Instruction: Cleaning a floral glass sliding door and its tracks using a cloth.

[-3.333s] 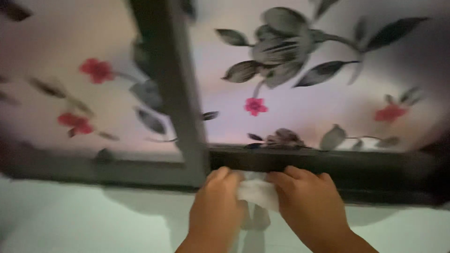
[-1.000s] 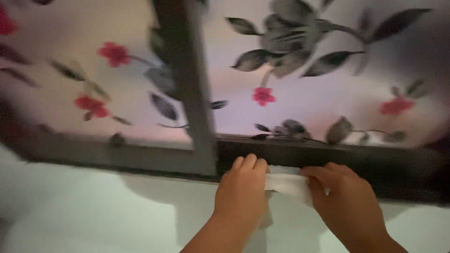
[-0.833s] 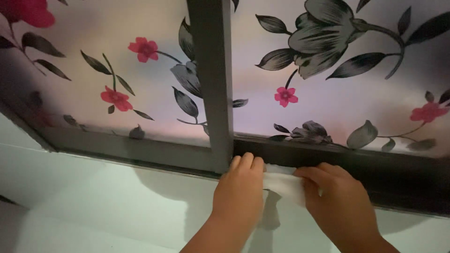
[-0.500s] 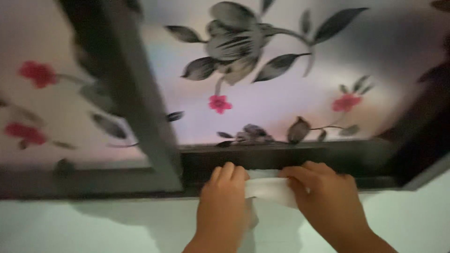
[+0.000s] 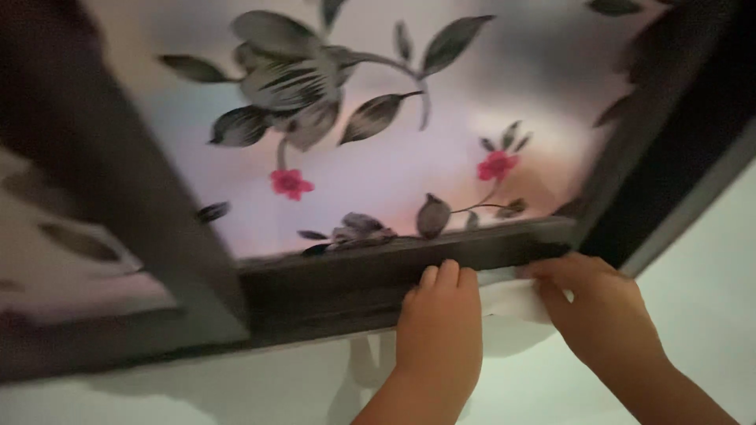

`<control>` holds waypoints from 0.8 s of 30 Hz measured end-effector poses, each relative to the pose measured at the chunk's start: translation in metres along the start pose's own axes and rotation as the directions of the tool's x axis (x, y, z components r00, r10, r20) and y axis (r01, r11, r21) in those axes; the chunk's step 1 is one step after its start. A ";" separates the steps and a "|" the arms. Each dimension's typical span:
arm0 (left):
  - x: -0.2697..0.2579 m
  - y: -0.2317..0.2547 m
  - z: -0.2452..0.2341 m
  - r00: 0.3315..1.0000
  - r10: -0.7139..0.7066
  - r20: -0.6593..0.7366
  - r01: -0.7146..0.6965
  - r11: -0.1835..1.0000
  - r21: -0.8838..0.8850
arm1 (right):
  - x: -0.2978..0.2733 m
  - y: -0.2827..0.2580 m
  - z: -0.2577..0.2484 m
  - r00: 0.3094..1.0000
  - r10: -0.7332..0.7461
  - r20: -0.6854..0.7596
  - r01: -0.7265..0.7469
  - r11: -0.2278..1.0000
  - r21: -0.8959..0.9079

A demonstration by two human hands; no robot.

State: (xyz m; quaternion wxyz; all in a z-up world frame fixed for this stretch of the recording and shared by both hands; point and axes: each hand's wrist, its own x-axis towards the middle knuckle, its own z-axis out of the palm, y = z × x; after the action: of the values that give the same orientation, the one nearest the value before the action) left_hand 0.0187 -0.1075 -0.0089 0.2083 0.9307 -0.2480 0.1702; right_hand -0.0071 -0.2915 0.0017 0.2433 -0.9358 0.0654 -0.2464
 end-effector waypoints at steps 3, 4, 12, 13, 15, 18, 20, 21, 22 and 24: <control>-0.013 -0.017 -0.016 0.996 -0.077 0.045 0.075 0.996 0.038 | -0.002 -0.051 0.002 0.974 0.163 0.160 -0.170 0.985 0.031; -0.020 -0.027 -0.021 0.994 -0.102 0.035 0.100 0.993 0.055 | -0.004 -0.058 0.010 0.975 0.138 0.176 -0.148 0.988 0.047; -0.076 -0.105 -0.084 0.938 -0.347 -0.014 0.347 0.933 0.098 | -0.024 -0.149 0.073 0.925 -0.349 0.148 0.326 0.932 0.160; -0.080 -0.110 -0.089 0.932 -0.362 -0.020 0.362 0.927 0.102 | -0.026 -0.157 0.080 0.919 -0.361 0.155 0.336 0.927 0.169; -0.084 -0.116 -0.094 0.911 -0.411 -0.044 0.413 0.906 0.088 | -0.028 -0.164 0.090 0.893 -0.444 0.078 0.424 0.885 0.193; -0.081 -0.115 -0.094 0.910 -0.415 0.004 0.413 0.907 0.089 | -0.024 -0.176 0.070 0.915 -0.323 0.244 0.307 0.946 0.102; -0.072 -0.103 -0.096 0.913 -0.407 0.034 0.404 0.912 0.064 | -0.020 -0.157 0.063 0.925 -0.319 0.207 0.308 0.948 0.085; -0.068 -0.097 -0.097 0.906 -0.421 0.047 0.419 0.907 0.043 | -0.018 -0.146 0.059 0.923 -0.341 0.177 0.332 0.940 0.078; -0.065 -0.093 -0.085 0.912 -0.406 0.063 0.404 0.914 0.033 | -0.016 -0.132 0.054 0.930 -0.321 0.177 0.315 0.947 0.062; -0.057 -0.085 -0.060 0.951 -0.308 -0.015 0.308 0.951 -0.005 | -0.013 -0.104 0.043 0.947 -0.290 0.136 0.287 0.957 0.044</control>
State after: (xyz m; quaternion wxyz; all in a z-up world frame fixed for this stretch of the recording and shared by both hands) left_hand 0.0047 0.0104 -0.0071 0.2354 0.9564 -0.0984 0.1424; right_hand 0.0032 -0.1796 0.0147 0.2199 -0.9475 -0.0924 -0.2132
